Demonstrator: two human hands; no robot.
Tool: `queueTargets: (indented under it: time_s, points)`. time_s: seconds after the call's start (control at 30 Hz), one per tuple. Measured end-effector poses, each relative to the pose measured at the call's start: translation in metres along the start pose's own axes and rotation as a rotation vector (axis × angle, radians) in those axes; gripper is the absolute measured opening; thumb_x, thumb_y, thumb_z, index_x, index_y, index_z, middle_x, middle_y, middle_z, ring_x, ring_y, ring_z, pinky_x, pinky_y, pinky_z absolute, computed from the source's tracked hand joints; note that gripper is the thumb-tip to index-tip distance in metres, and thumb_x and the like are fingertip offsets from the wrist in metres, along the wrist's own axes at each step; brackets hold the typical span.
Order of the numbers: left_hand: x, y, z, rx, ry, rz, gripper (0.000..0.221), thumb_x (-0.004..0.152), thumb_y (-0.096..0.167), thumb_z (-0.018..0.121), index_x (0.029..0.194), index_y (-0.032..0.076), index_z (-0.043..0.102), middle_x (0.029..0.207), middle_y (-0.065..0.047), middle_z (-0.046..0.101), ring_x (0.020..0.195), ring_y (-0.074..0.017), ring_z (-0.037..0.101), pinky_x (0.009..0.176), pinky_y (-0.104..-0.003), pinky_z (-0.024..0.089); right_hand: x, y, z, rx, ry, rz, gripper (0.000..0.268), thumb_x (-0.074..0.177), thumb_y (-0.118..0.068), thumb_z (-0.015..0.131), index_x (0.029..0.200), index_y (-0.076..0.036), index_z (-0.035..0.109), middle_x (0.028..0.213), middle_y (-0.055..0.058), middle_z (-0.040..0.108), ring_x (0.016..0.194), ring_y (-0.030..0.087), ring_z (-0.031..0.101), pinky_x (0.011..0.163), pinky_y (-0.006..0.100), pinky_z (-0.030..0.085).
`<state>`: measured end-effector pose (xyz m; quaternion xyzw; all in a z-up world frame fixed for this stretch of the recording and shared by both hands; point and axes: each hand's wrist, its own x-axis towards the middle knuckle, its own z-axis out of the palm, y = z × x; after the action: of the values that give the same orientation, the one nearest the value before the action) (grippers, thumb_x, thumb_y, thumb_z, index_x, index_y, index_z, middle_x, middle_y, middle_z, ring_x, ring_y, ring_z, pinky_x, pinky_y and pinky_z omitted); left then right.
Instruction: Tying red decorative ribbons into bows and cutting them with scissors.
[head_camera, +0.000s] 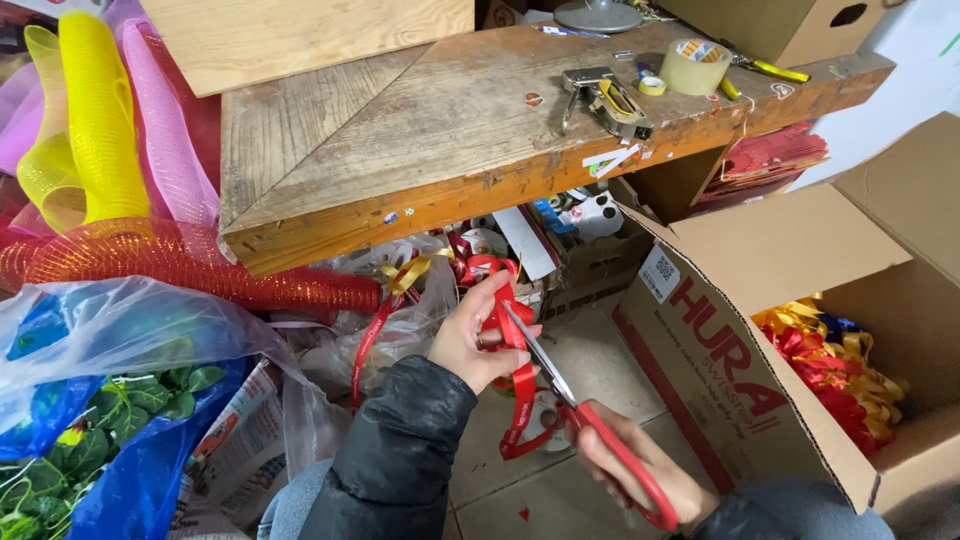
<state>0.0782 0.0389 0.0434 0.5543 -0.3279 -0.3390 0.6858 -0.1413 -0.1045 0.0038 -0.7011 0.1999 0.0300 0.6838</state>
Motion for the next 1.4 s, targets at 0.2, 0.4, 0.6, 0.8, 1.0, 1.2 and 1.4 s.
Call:
queueTargets:
  time_s: [0.2,0.4,0.6,0.8,1.0,1.2,1.4]
  points:
    - [0.002,0.018,-0.006,-0.21,0.274,-0.102,0.09,0.078,0.014,0.072,0.161,0.023,0.038,0.157,-0.014,0.057,0.124,-0.0365,0.071,0.1,-0.067,0.058,-0.01,-0.014,-0.008,0.158,-0.073,-0.038,0.059,0.1,-0.049,0.043,0.111,0.001,0.073,0.083,0.012,0.07,0.062,0.02,0.057,0.058,0.033,0.049]
    - [0.011,-0.01,-0.01,-0.61,0.194,0.176,0.087,0.085,0.024,0.068,0.163,0.026,0.031,0.176,-0.003,0.018,0.143,-0.0344,0.048,0.1,-0.062,0.054,-0.011,-0.012,0.008,0.316,-0.412,-0.166,0.083,0.094,-0.067,0.04,0.135,0.003,0.058,0.104,0.014,0.07,0.073,0.017,0.067,0.064,0.028,0.059]
    - [0.011,-0.013,0.005,-0.613,0.222,0.191,0.088,0.086,0.027,0.073,0.164,0.027,0.032,0.174,-0.003,0.025,0.138,-0.0283,0.051,0.083,-0.043,0.055,-0.011,-0.036,0.022,0.257,-0.165,0.228,0.092,0.078,-0.07,0.035,0.132,-0.002,0.066,0.095,0.018,0.07,0.068,0.026,0.062,0.065,0.034,0.05]
    - [0.007,-0.025,0.03,-0.574,0.189,0.179,0.096,0.084,0.029,0.073,0.167,0.024,0.024,0.169,-0.009,0.033,0.139,-0.038,0.055,0.102,-0.056,0.053,-0.003,-0.03,0.027,0.268,-0.14,0.088,0.089,0.081,-0.075,0.028,0.124,-0.005,0.063,0.093,0.011,0.071,0.061,0.02,0.06,0.055,0.029,0.043]
    - [0.002,-0.029,0.046,-0.498,0.141,0.168,0.095,0.084,0.038,0.076,0.164,0.032,0.026,0.176,-0.008,0.006,0.129,-0.0283,0.06,0.101,-0.05,0.055,0.004,-0.023,0.025,0.362,-0.13,0.109,0.09,0.082,-0.073,0.032,0.128,-0.002,0.06,0.092,0.015,0.068,0.066,0.022,0.059,0.057,0.034,0.054]
    - [0.0,-0.032,0.048,-0.378,0.185,0.075,0.096,0.078,0.044,0.069,0.163,0.037,0.025,0.179,0.004,0.009,0.107,-0.0177,0.058,0.095,-0.046,0.05,-0.001,-0.033,0.03,0.332,-0.079,0.071,0.087,0.084,-0.073,0.032,0.122,0.0,0.061,0.082,0.013,0.06,0.058,0.022,0.055,0.049,0.032,0.046]
    - [0.0,-0.037,0.048,-0.535,0.066,0.28,0.084,0.095,0.023,0.07,0.165,0.027,0.024,0.176,-0.011,-0.008,0.143,-0.0495,0.047,0.103,-0.056,0.057,-0.001,-0.025,0.033,0.439,-0.1,0.02,0.076,0.09,-0.068,0.04,0.114,0.001,0.059,0.073,0.011,0.051,0.05,0.021,0.045,0.041,0.033,0.041]
